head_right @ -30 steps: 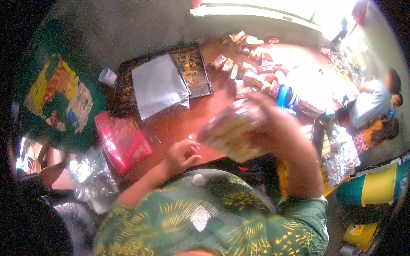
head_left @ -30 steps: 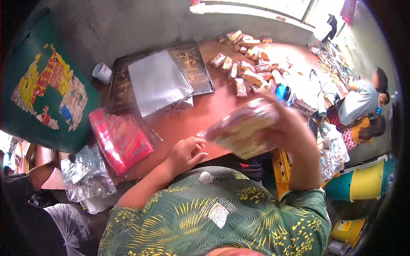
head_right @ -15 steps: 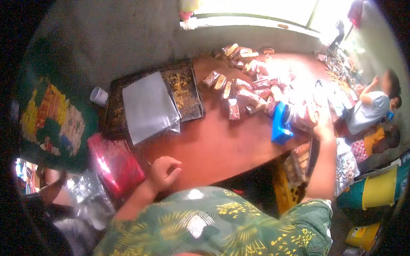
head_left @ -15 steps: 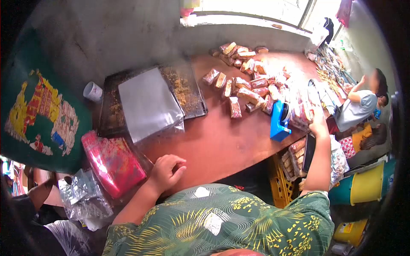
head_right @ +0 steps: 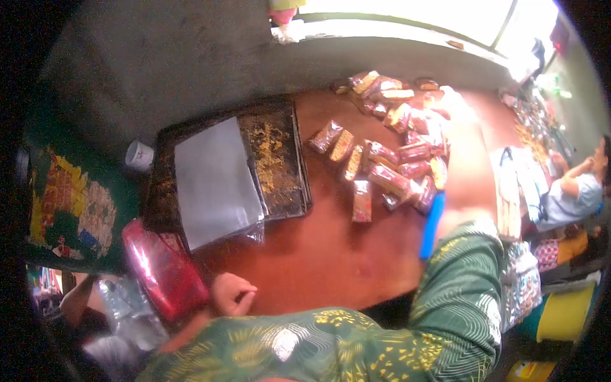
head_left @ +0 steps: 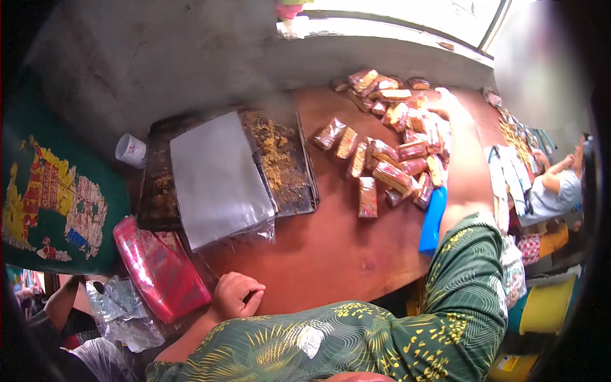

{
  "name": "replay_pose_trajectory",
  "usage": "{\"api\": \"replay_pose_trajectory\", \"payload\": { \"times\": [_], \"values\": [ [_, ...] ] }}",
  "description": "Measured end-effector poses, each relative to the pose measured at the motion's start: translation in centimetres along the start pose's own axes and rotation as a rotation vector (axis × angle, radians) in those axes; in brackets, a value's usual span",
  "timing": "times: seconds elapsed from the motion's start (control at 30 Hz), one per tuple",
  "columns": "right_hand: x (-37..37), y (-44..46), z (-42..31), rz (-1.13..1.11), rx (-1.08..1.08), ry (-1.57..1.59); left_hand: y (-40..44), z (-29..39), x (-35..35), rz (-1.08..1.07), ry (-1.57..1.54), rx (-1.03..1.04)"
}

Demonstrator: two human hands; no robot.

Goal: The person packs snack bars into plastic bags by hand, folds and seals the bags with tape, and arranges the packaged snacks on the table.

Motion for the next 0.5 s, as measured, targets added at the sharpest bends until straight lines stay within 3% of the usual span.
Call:
{"api": "replay_pose_trajectory", "payload": {
  "times": [0.13,0.17,0.27,0.5],
  "values": [
    [7.2,4.3,-0.4,-0.082,0.025,-0.158,-1.0,-1.6,0.2,0.089,0.011,-0.024],
    [8.5,5.1,-0.3,-0.106,0.034,-0.194,-3.3,-4.8,1.8,-0.165,0.013,-0.132],
    [11.2,6.3,0.4,-0.166,0.061,-0.297,-2.6,-3.5,0.9,0.144,0.043,-0.073],
    [11.6,7.0,0.2,-0.137,0.030,-0.420,-1.9,-2.7,0.6,0.197,0.160,-0.100]
  ]
}}
Point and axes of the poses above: each hand's wrist, its own y-axis towards the middle knuckle, its own x-axis out of the palm, z = x × y, the point moved 7 cm from there along y, towards the middle knuckle, and after that the axes turned 9 degrees about z, right-handed, at the moved point
